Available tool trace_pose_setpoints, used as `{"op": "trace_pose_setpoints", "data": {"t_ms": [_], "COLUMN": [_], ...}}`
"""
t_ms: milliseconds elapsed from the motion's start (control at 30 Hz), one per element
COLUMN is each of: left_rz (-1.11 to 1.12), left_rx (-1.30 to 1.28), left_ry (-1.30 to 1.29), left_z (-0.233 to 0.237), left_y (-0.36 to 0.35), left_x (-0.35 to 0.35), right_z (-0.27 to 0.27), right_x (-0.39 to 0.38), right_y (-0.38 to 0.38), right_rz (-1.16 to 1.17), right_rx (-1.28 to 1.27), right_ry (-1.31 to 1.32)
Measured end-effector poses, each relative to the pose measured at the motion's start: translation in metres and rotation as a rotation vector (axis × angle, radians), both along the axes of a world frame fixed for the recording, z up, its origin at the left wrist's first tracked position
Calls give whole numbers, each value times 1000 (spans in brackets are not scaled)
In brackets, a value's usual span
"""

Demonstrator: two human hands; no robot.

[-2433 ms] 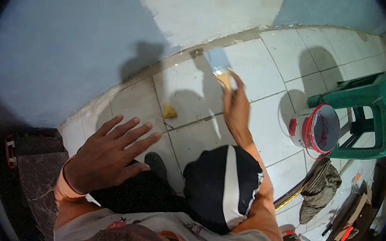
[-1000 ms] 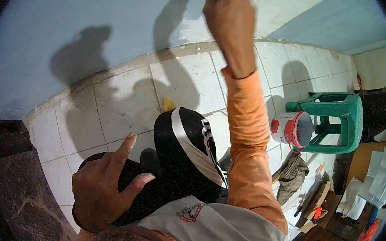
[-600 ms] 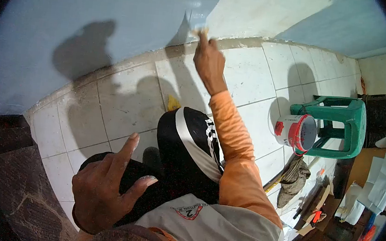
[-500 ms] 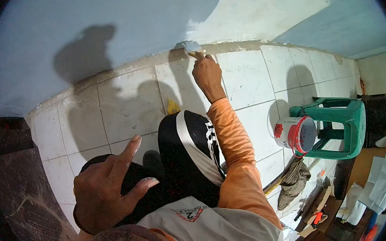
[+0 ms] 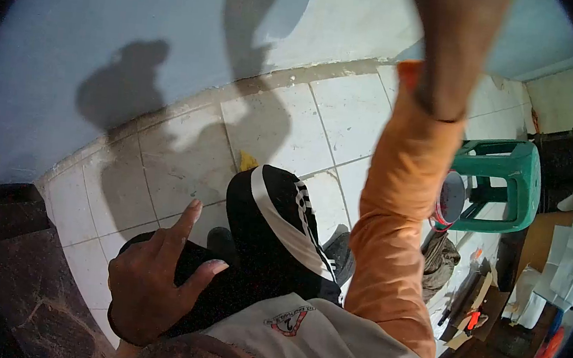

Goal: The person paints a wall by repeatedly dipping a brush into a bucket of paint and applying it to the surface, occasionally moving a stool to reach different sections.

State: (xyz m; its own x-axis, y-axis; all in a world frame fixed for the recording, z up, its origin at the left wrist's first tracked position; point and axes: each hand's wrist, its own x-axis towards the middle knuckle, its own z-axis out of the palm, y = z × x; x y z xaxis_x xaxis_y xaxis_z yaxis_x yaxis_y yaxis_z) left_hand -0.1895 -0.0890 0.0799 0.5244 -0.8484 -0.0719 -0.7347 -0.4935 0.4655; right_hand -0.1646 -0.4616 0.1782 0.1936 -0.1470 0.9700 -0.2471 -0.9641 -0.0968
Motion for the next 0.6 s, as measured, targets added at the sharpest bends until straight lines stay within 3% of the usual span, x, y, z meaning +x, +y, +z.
{"op": "trace_pose_setpoints", "data": {"t_ms": [33, 67, 100, 167, 333, 600], "left_rz": [1, -1, -2, 9, -2, -5], "left_rx": [7, 6, 6, 43, 44, 63], "left_ry": [-1, -2, -3, -12, -57, -22], "left_z": [0, 2, 3, 9, 4, 4], "left_y": [1, 1, 2, 6, 14, 11], "left_x": [-1, -2, -3, -6, -7, -4], "right_z": [-33, -71, -131, -210, -372, -417], "right_x": [13, 22, 34, 51, 24, 6], "right_y": [-2, -2, -30, 6, 38, 38], "right_rz": [160, 27, -220, 10, -2, -34], "right_rx": [119, 21, 98, 170, 511, 695], "right_ry": [-32, 73, 248, 134, 635, 887]}}
